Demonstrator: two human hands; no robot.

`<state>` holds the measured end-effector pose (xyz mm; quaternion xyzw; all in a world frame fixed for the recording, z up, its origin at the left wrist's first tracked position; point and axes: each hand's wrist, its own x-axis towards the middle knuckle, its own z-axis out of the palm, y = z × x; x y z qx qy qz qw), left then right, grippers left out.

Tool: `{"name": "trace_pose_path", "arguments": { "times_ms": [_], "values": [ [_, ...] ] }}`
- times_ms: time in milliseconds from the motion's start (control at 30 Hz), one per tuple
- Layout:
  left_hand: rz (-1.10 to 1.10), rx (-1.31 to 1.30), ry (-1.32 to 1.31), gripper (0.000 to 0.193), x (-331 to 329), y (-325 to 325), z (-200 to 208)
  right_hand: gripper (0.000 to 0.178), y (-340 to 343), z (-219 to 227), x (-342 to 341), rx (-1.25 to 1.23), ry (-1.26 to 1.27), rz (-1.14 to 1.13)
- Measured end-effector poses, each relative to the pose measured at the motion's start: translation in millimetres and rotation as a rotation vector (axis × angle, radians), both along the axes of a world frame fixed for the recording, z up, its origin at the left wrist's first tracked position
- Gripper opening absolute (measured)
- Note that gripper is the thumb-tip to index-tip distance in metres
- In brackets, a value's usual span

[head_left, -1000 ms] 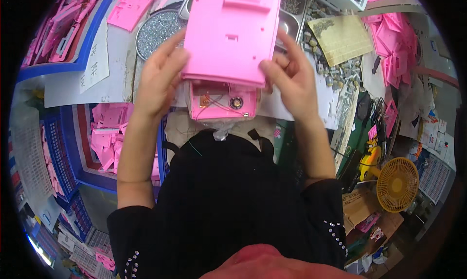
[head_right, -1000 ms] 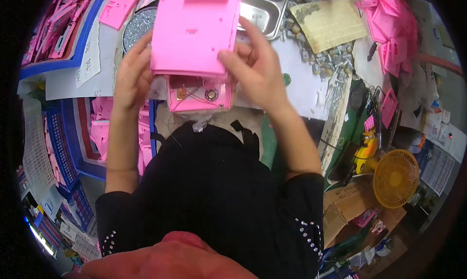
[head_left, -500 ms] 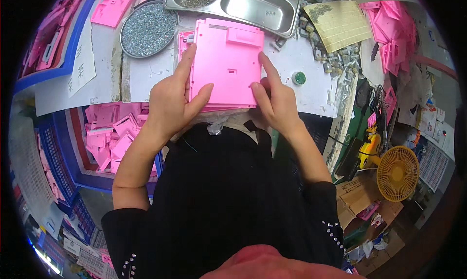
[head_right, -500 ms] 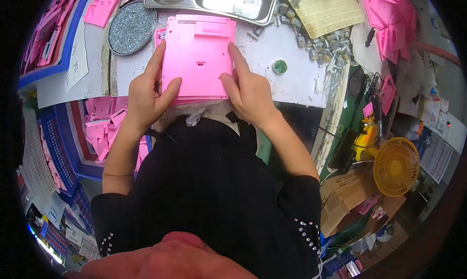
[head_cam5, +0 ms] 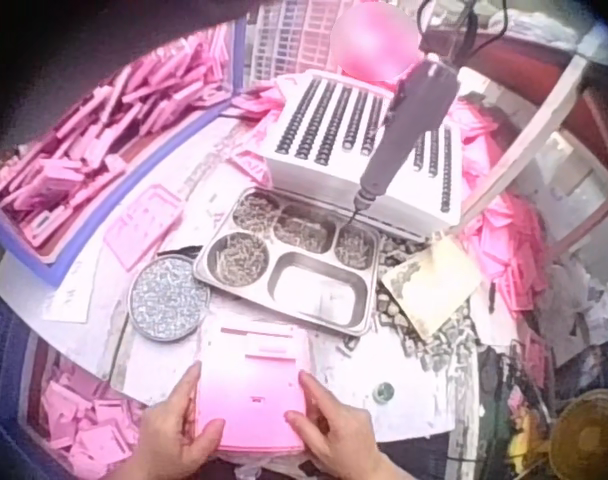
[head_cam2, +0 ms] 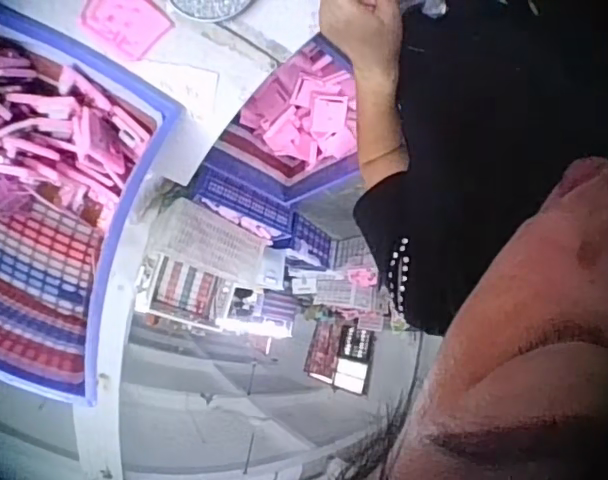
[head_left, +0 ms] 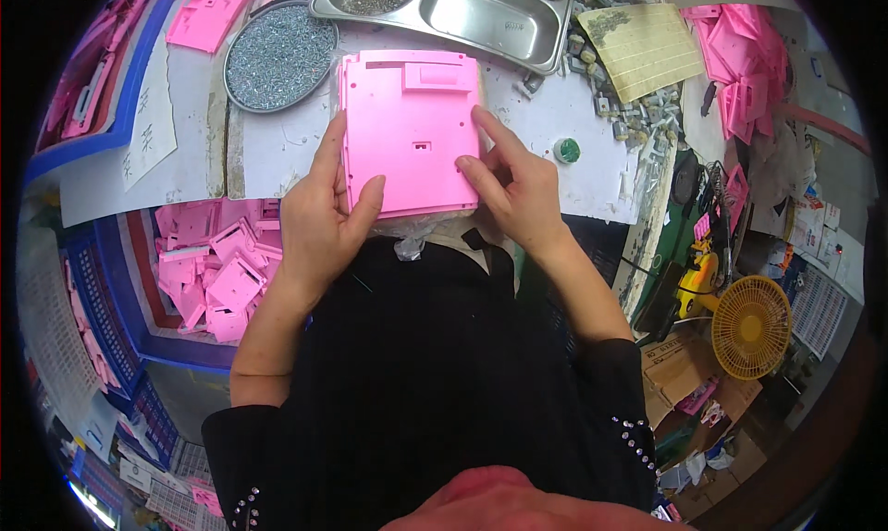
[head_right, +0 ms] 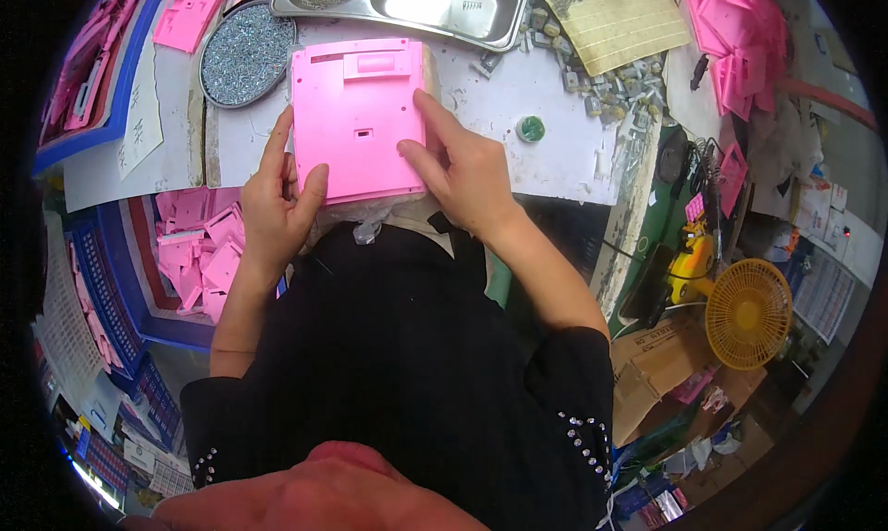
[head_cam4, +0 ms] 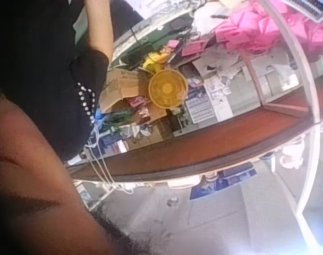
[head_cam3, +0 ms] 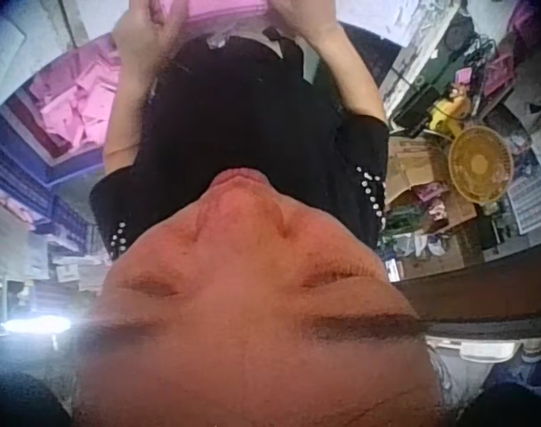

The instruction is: Assembling a pink plastic electronic toy by soldering internal components and fastening the housing with an electric screwdriver.

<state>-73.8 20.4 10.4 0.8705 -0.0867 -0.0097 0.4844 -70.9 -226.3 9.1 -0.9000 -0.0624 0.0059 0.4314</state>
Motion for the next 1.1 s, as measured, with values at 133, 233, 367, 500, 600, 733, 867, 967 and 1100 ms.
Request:
{"name": "trace_pose_path", "arguments": {
  "times_ms": [133,233,367,500,600,733,867,967,1100],
  "values": [
    [0.018,0.042,0.020,0.070,-1.9,2.4,2.5,0.055,-2.7,1.6,3.3,-0.048,-0.018,0.065],
    [0.029,0.052,-0.041,0.064,-5.2,4.3,-1.5,0.056,-6.5,-1.7,4.5,-0.112,-0.089,0.151],
    [0.063,0.103,-0.047,0.054,-11.4,8.8,-10.5,0.057,-0.4,13.0,3.7,-0.345,-0.068,0.179],
    [0.090,-0.059,0.126,0.049,-7.8,15.7,-20.8,0.059,1.4,19.9,8.8,-0.480,-0.007,0.221],
    [0.035,-0.028,0.073,0.048,-4.3,19.7,-18.9,0.056,0.7,27.7,13.1,-0.514,-0.005,0.259],
    [-0.015,0.000,0.064,0.035,27.0,50.7,-11.2,0.050,-11.1,55.0,37.2,-0.481,0.106,0.350],
    [0.189,0.315,-0.399,0.014,97.7,82.6,-10.2,0.026,6.7,85.1,91.5,-0.481,0.129,0.392],
    [0.066,0.620,-0.460,0.012,123.9,90.9,-16.3,0.023,42.0,71.1,122.2,-0.329,-0.273,0.449],
    [0.055,0.553,-0.381,0.012,131.7,89.7,-24.3,0.015,105.3,44.7,170.3,-0.506,-0.497,0.563]
  ]
}}
